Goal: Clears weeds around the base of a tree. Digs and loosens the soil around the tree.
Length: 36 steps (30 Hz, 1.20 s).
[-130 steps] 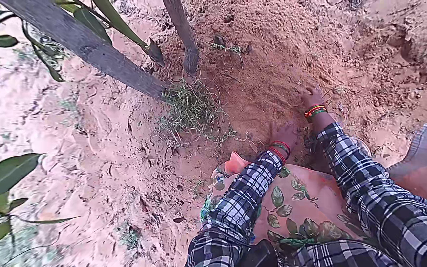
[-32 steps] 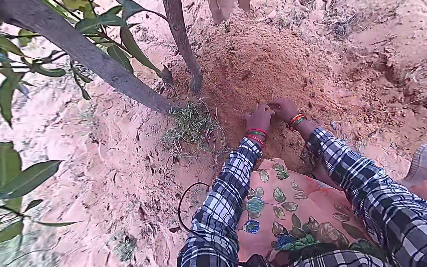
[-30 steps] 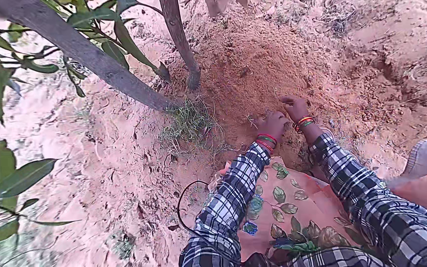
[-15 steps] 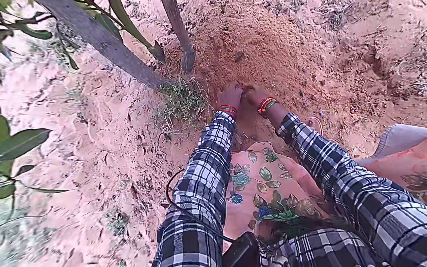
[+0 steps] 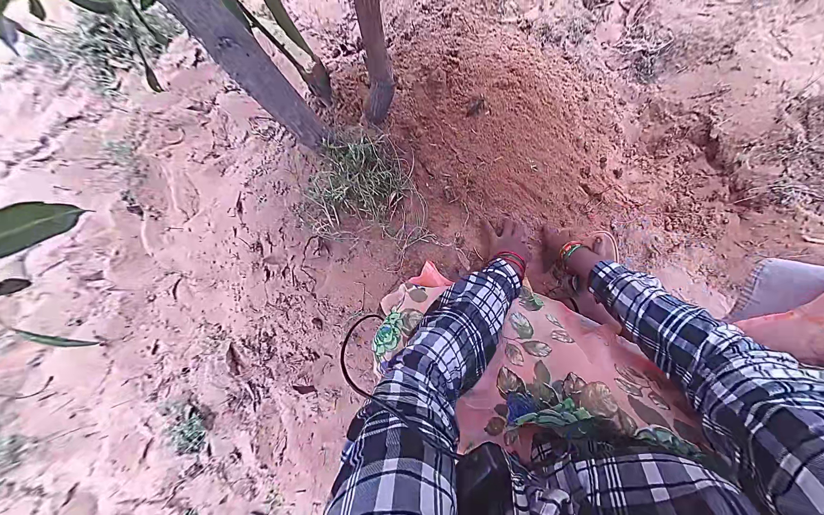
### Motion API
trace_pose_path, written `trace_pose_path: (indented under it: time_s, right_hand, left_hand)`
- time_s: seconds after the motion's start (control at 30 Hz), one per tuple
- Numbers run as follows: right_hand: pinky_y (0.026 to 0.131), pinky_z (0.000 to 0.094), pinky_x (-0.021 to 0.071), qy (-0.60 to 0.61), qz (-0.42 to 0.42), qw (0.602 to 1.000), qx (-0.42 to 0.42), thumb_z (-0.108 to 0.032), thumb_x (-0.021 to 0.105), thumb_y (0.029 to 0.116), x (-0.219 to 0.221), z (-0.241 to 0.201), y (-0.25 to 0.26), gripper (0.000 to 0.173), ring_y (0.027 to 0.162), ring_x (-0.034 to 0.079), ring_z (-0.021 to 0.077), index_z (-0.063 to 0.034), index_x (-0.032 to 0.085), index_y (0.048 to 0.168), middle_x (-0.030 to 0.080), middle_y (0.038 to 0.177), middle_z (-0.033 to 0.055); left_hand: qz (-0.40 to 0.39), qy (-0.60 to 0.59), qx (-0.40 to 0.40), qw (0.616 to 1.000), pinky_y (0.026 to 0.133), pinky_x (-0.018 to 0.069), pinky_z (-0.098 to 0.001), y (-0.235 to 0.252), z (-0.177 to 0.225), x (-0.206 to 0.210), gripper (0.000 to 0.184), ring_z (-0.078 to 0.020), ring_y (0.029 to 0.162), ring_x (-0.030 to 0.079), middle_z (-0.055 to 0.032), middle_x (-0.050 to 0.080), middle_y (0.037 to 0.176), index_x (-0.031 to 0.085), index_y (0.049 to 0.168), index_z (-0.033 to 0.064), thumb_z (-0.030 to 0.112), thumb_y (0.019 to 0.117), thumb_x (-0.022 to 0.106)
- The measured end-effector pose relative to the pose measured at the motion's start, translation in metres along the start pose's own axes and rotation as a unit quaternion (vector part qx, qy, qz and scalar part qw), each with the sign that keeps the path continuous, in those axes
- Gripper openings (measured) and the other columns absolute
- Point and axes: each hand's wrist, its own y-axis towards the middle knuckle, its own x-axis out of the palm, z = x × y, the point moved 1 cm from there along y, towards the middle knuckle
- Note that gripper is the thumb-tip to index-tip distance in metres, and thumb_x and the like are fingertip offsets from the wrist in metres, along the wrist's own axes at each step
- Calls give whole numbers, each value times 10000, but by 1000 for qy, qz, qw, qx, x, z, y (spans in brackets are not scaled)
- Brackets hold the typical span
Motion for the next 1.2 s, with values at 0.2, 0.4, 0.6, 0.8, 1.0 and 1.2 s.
trace_pose_path:
  time_s: [0.2, 0.4, 0.6, 0.8, 1.0, 1.2]
  right_hand:
    - [974, 598, 543, 148, 83, 985, 7, -104, 704, 923, -14, -81, 58, 869, 1220, 606, 508, -140, 228, 1649, 426, 1497, 369]
    - [957, 412, 571, 364, 161, 894, -206, -15, 747, 894, -119, -128, 62, 454, 1088, 700, 243, -38, 643, 1335, 683, 1270, 175]
    - [877, 508, 607, 220, 60, 958, -175, -1, 712, 903, -116, -94, 47, 445, 978, 729, 324, -63, 646, 1339, 678, 1255, 204]
    - [1107, 635, 412, 9, -151, 988, 30, -143, 708, 966, -36, -35, -14, 776, 1361, 513, 498, -37, 286, 1609, 493, 1490, 326]
    - [999, 609, 522, 77, 2, 997, 3, -71, 807, 825, -10, -94, 38, 997, 1259, 575, 510, 35, 189, 1601, 401, 1493, 389]
    - [1030, 511, 524, 282, 125, 927, -215, -47, 783, 867, -118, -137, 49, 548, 1165, 674, 325, -13, 596, 1381, 674, 1284, 217]
  left_hand:
    - [84, -51, -34, 995, 1126, 314, -717, 18, -47, -47, 332, -351, 1502, 363, -58, 453, 1604, 707, 1281, 64, 30, 964, 614]
    - [405, -271, -35, 873, 1128, 419, -469, -16, -104, -113, 349, -345, 1309, 569, -172, 626, 1380, 702, 1226, 38, -58, 983, 471]
    - [198, -227, -169, 938, 1100, 411, -638, -43, -110, -107, 547, -472, 1474, 333, -200, 355, 1622, 617, 1424, 203, 160, 898, 760]
    - [90, -121, -209, 966, 1029, 375, -760, -20, -64, -63, 514, -484, 1498, 294, -144, 301, 1671, 606, 1441, 294, 114, 963, 667]
    - [85, -231, -138, 959, 1053, 476, -625, -7, -84, -83, 339, -438, 1311, 573, -265, 615, 1369, 670, 1295, 26, 56, 960, 629]
    - [325, -332, -71, 882, 1120, 431, -498, -49, -116, -123, 328, -365, 1327, 558, -238, 559, 1435, 686, 1302, 90, 65, 989, 590]
